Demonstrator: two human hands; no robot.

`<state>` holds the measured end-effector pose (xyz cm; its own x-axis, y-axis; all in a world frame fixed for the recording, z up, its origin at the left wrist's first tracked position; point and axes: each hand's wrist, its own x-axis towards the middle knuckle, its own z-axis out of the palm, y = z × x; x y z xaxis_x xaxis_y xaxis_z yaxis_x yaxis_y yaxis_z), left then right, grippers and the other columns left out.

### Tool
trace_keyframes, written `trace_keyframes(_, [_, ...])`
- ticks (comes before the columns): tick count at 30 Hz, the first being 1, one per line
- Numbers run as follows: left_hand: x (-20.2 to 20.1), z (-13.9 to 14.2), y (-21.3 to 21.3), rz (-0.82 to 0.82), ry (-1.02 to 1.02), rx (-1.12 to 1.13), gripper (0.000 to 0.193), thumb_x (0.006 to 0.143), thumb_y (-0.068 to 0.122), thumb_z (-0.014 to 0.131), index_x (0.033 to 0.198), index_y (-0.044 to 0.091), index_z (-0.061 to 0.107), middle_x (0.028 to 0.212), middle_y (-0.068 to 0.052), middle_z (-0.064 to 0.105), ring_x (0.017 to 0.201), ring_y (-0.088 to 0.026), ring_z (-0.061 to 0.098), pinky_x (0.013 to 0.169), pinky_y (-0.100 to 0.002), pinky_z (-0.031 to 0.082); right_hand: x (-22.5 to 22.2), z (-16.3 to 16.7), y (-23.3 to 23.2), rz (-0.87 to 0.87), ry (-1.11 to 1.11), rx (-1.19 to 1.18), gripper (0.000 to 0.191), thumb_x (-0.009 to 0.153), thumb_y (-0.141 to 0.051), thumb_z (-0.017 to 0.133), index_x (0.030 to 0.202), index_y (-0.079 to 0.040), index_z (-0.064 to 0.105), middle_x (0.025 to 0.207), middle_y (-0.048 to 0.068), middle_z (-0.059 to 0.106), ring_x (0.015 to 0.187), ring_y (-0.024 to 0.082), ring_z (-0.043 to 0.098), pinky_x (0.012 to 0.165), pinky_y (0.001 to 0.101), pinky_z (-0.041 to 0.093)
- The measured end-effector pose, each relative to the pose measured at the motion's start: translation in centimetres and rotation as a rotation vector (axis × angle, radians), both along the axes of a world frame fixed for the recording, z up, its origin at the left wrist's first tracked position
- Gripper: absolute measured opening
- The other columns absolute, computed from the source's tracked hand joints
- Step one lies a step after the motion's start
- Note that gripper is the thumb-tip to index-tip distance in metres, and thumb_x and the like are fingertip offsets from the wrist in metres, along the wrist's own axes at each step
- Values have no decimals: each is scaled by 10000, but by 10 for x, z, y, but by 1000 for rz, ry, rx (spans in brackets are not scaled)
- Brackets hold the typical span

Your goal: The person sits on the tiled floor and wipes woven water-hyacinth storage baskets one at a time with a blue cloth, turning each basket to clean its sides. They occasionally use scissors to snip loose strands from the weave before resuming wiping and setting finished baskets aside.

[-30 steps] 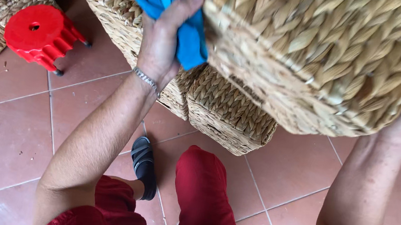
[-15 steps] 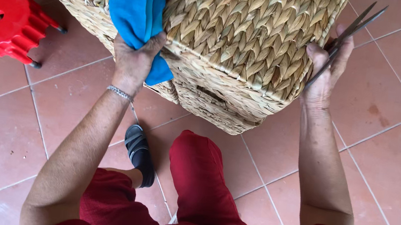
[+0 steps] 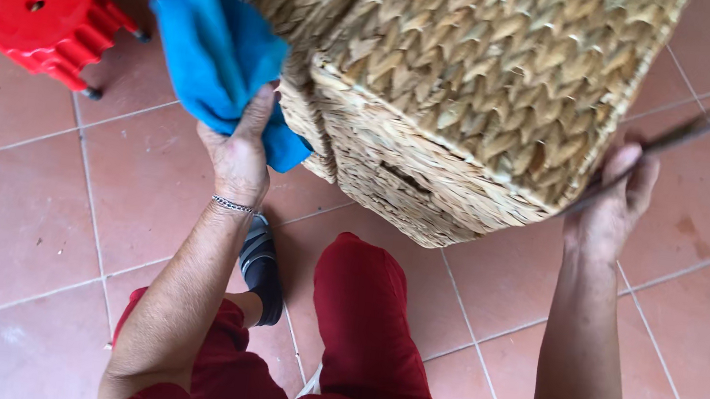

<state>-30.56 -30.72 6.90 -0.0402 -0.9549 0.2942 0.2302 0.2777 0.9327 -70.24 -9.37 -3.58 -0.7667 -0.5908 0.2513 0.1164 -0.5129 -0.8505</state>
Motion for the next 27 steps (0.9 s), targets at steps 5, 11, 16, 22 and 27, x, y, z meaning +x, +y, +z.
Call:
trace_keyframes(5, [58, -30, -71, 176, 443, 257, 280, 966, 199, 753, 1168, 23, 672, 985, -151, 718, 835, -228, 704, 706, -352, 579, 61, -68, 37, 84, -258, 358, 548, 1074, -533, 468, 1438, -126, 420, 1151, 131, 657, 851, 295, 657, 632, 436, 537])
trace_keyframes(11, [91, -133, -97, 205, 401, 616, 330, 884, 232, 777, 1128, 47, 655, 861, -128, 687, 701, -258, 684, 621, -419, 606, 166, -151, 41, 43, -1076, 632, 1035, 885, -777, 467, 1594, -127, 86, 1604, 290, 276, 1370, 607, 418, 1042, 790, 396])
trace_keyframes(16, [29, -216, -52, 97, 341, 830, 391, 868, 238, 761, 1223, 129, 638, 1052, -38, 689, 899, -207, 669, 737, -375, 612, 204, -178, -7, 3, -1237, 392, 989, 973, -798, 423, 1521, 11, 274, 1542, 374, 254, 1366, 570, 365, 1095, 828, 346])
trace_keyframes(22, [-32, -233, -47, -51, 357, 943, 387, 934, 240, 746, 1266, 86, 619, 1092, -67, 677, 946, -240, 667, 787, -406, 594, 185, -165, -57, 434, -1139, -146, 652, 1108, -608, 408, 1323, -23, 599, 1246, 216, 635, 1209, 443, 564, 1126, 636, 393])
trace_keyframes(27, [-62, -234, -52, 22, 384, 955, 647, 858, 248, 782, 1438, 114, 528, 1343, -34, 652, 1173, -209, 648, 984, -414, 539, 176, -157, -73, 174, -1051, 194, 682, 995, -617, 465, 1380, -64, 572, 1304, 177, 648, 1129, 393, 638, 1000, 576, 476])
